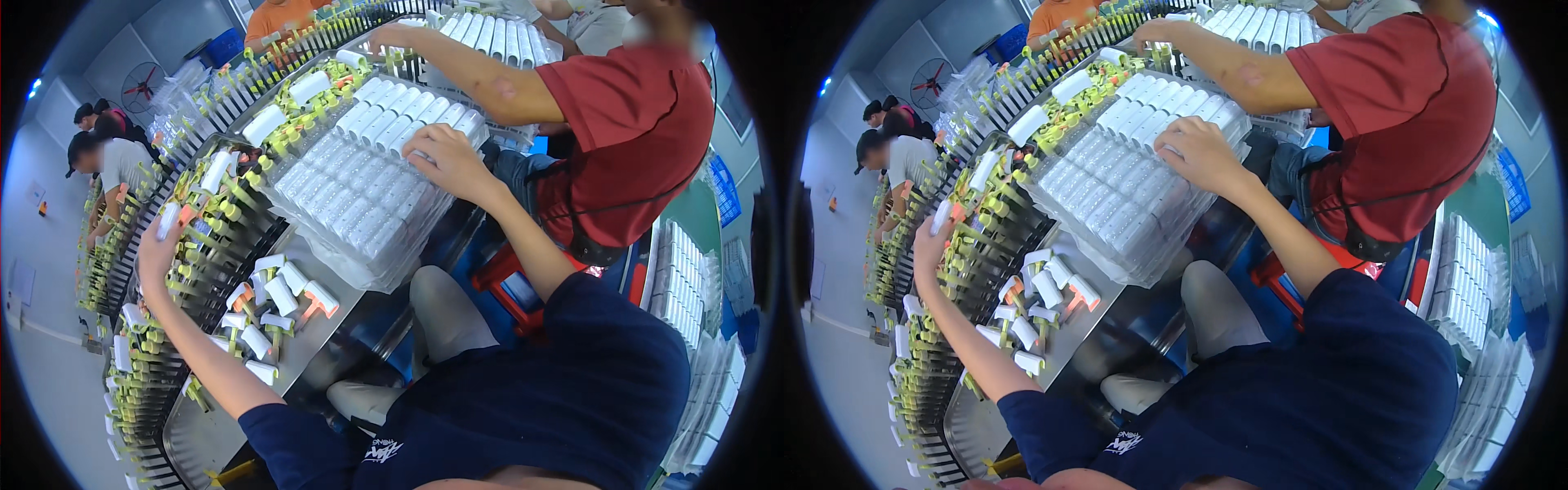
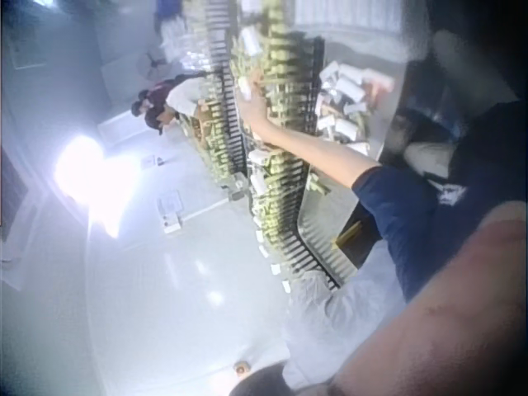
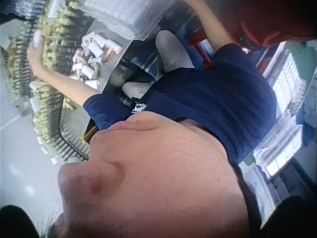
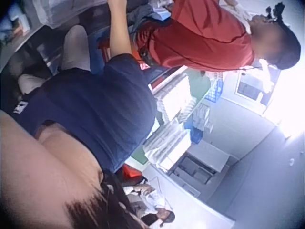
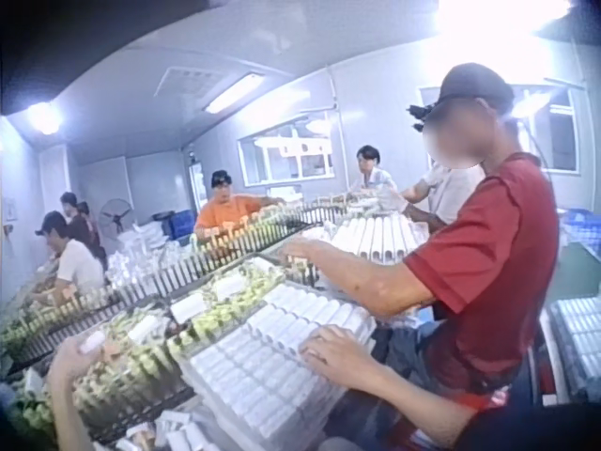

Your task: Taking manufactured items from a circular conveyor belt and packing them into plastic trays.

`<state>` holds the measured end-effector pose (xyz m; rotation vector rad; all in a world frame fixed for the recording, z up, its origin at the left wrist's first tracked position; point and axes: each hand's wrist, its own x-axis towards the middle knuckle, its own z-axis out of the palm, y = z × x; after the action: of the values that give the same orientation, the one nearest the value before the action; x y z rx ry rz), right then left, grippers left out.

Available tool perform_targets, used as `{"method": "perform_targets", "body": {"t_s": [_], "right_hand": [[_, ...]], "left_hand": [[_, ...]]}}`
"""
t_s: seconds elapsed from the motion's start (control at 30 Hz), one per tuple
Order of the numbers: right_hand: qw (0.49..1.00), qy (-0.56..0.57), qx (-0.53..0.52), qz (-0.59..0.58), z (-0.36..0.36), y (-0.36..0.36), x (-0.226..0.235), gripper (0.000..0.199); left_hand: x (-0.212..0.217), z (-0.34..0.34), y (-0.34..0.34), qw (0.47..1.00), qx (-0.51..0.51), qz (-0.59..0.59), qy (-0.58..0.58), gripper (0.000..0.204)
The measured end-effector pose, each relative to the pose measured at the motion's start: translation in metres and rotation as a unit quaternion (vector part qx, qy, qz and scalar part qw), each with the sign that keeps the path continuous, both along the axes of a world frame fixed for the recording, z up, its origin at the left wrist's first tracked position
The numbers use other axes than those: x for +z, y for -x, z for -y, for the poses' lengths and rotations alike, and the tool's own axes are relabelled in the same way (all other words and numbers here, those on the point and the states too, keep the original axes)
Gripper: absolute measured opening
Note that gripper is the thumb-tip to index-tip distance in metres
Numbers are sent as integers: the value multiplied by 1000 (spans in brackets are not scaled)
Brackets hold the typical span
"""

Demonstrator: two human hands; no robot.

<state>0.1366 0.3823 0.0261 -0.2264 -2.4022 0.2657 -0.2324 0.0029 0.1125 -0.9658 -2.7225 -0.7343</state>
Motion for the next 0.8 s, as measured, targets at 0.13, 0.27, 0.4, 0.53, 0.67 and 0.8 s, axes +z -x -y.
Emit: {"method": "perform_targets", "body": {"t_s": [0.13, 0.27, 0.4, 0.53, 0.67, 0.8], "right_hand": [[1000, -17, 7, -13, -2, 1, 0, 14], [1000, -4, -7, 4, 4, 0, 6, 14], [1000, -17, -22, -12, 2, -2, 6, 15], [999, -16, 1, -36, 7, 12, 4, 15], [1000, -16, -13, -11, 0, 2, 4, 13], [999, 7, 16, 27, 0, -1, 12, 14]], "left_hand": [[-6, 34, 3, 997, -41, -21, -57, 35], [-13, 53, 8, 996, 37, -48, -62, 42], [7, 84, -12, 995, 16, 87, -35, 34], [-31, 166, 55, 993, 101, -44, 49, 45], [-23, 124, 11, 928, 248, -125, 249, 57], [-30, 146, -5, 900, 285, -212, 252, 58]]}}
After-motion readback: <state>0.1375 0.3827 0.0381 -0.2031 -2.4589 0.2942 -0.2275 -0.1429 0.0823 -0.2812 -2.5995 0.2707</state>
